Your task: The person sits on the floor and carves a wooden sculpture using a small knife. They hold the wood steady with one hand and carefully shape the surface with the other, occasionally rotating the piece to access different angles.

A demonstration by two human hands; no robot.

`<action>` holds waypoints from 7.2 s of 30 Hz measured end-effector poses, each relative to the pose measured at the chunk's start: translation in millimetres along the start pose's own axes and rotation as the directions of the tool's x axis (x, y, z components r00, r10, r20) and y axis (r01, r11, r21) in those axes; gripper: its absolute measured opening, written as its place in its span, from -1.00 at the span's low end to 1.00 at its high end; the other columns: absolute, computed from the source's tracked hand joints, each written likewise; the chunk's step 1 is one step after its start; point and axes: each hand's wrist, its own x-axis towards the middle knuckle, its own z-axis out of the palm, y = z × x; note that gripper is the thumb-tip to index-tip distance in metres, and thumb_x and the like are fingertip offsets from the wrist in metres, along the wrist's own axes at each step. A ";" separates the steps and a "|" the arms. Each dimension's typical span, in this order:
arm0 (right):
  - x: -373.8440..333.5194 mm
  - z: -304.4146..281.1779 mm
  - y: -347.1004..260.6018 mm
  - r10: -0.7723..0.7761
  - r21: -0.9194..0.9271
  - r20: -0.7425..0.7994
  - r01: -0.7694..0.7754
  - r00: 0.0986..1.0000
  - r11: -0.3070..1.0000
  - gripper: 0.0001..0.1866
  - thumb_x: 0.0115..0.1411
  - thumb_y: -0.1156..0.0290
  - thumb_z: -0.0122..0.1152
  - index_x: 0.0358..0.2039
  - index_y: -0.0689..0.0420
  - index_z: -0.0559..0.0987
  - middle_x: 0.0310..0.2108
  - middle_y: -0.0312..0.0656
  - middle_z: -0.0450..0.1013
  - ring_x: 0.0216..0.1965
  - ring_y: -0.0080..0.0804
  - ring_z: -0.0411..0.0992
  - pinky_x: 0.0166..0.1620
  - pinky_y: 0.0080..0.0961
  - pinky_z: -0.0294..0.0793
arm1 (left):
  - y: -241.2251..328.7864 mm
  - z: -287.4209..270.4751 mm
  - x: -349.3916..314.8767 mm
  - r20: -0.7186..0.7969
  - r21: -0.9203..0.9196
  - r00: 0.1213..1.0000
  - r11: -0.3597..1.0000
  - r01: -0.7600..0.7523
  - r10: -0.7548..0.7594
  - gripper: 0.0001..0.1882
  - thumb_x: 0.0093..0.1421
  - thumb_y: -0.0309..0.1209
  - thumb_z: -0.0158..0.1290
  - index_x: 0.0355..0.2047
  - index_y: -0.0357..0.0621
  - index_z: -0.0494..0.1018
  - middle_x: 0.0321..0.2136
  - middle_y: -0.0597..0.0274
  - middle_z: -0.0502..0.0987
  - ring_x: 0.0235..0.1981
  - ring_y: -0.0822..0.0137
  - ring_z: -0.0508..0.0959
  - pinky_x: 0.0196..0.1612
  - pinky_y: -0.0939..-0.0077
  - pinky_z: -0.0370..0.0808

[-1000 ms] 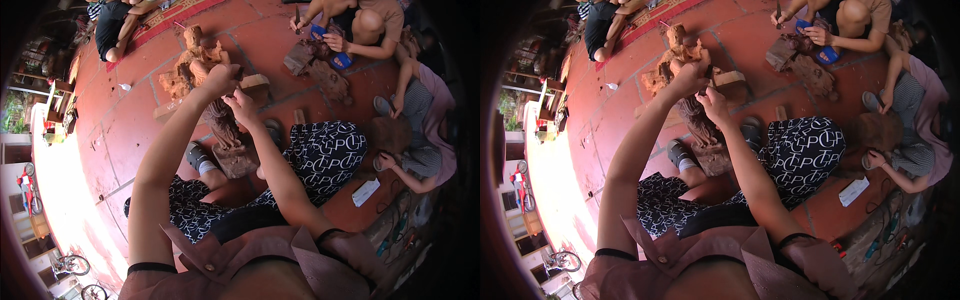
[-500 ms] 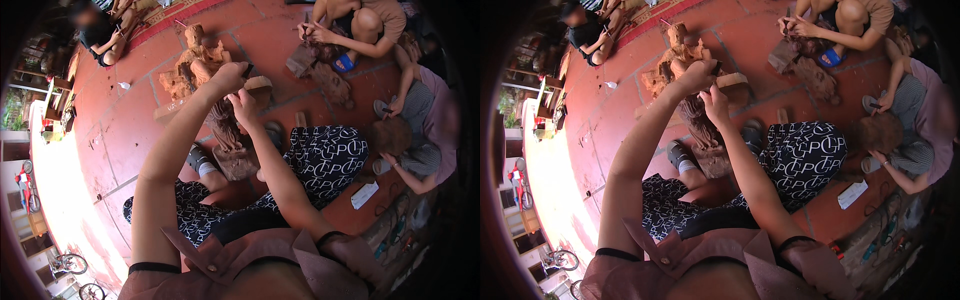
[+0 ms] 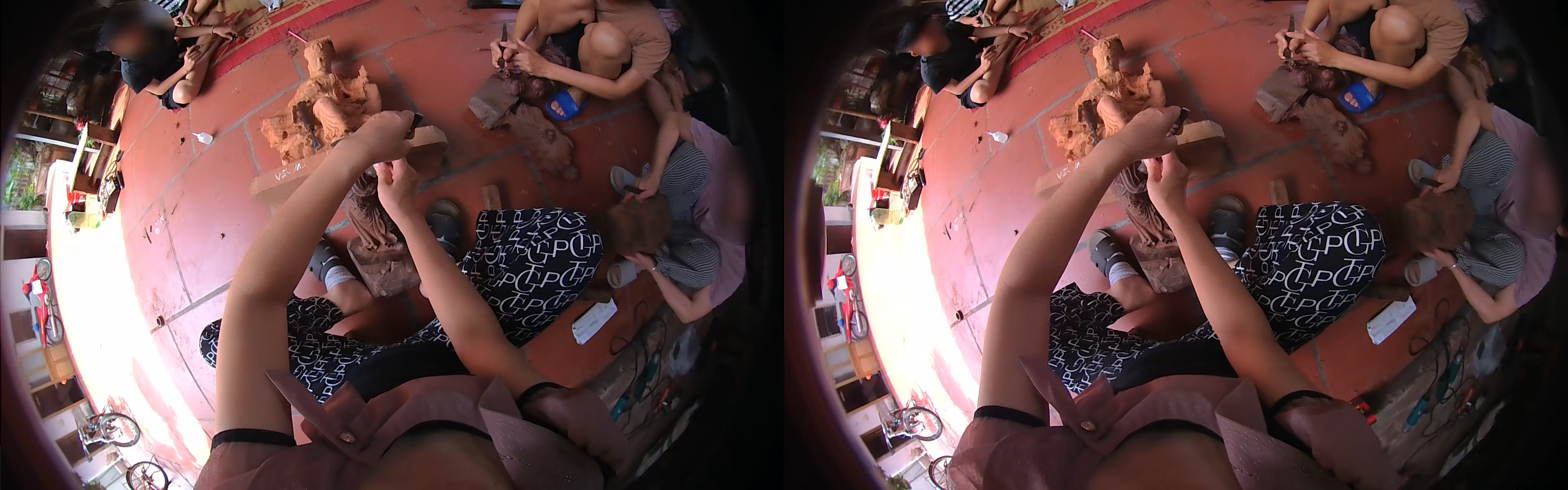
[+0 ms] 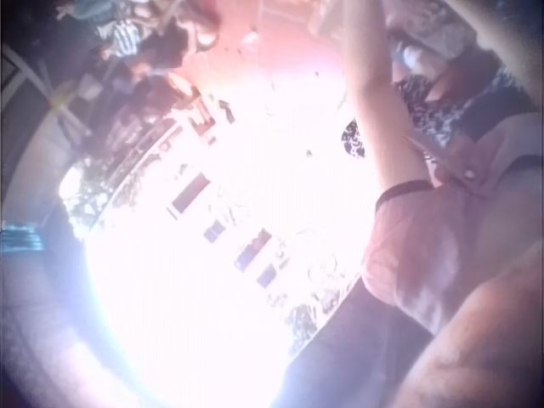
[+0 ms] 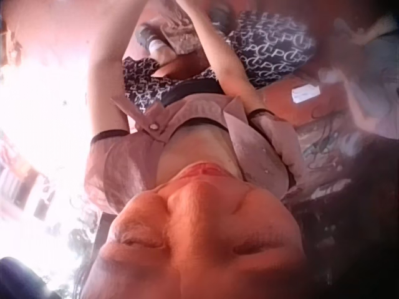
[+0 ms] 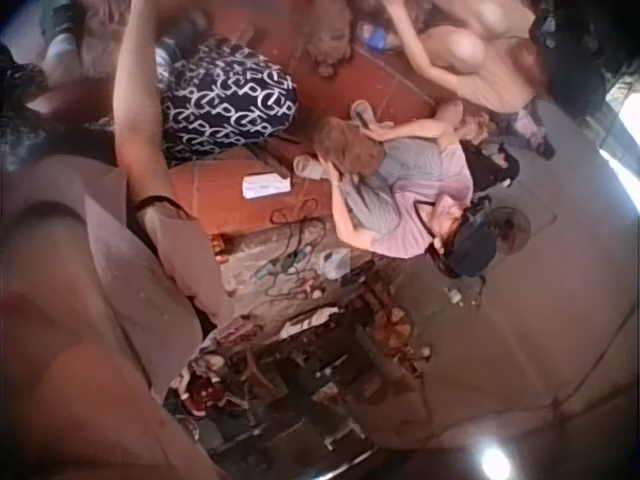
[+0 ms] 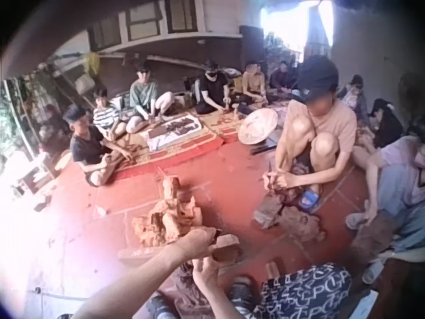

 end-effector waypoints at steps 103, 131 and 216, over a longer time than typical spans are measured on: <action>4.3 -13.5 6.5 0.173 0.111 0.119 -0.187 0.978 0.976 -0.77 0.18 0.32 0.16 -0.36 0.24 0.46 -0.44 -0.18 0.53 -0.46 -0.53 0.43 -0.35 -0.51 0.40 | -4.8 11.2 8.0 -0.141 -0.027 0.979 0.987 -0.156 0.151 -0.76 -0.01 -0.48 -0.02 -0.27 -0.20 0.46 -0.43 -0.07 0.53 -0.32 -0.07 0.52 -0.26 0.17 0.45; 33.9 -20.7 -39.8 0.109 -0.033 0.474 -0.106 0.873 0.994 -0.78 0.02 0.47 0.27 -0.30 0.20 0.50 -0.45 -0.21 0.51 -0.41 -0.47 0.47 -0.24 -0.51 0.44 | -19.2 -16.9 -55.8 -0.229 -0.169 0.973 0.986 -0.008 -0.032 -0.72 -0.12 -0.51 0.02 -0.34 -0.34 0.35 -0.40 -0.19 0.47 -0.27 -0.14 0.47 -0.21 0.18 0.40; 23.7 5.1 -6.7 0.123 0.233 0.299 -0.197 0.946 0.952 -0.90 0.03 0.52 0.27 -0.41 0.19 0.53 -0.51 -0.38 0.43 -0.45 -0.65 0.37 -0.29 -0.64 0.39 | -11.2 -14.1 -65.7 -0.546 -0.165 0.811 0.976 0.139 -0.208 -0.81 -0.08 -0.56 -0.08 -0.38 -0.28 0.31 -0.38 -0.18 0.48 -0.30 -0.19 0.48 -0.24 0.07 0.42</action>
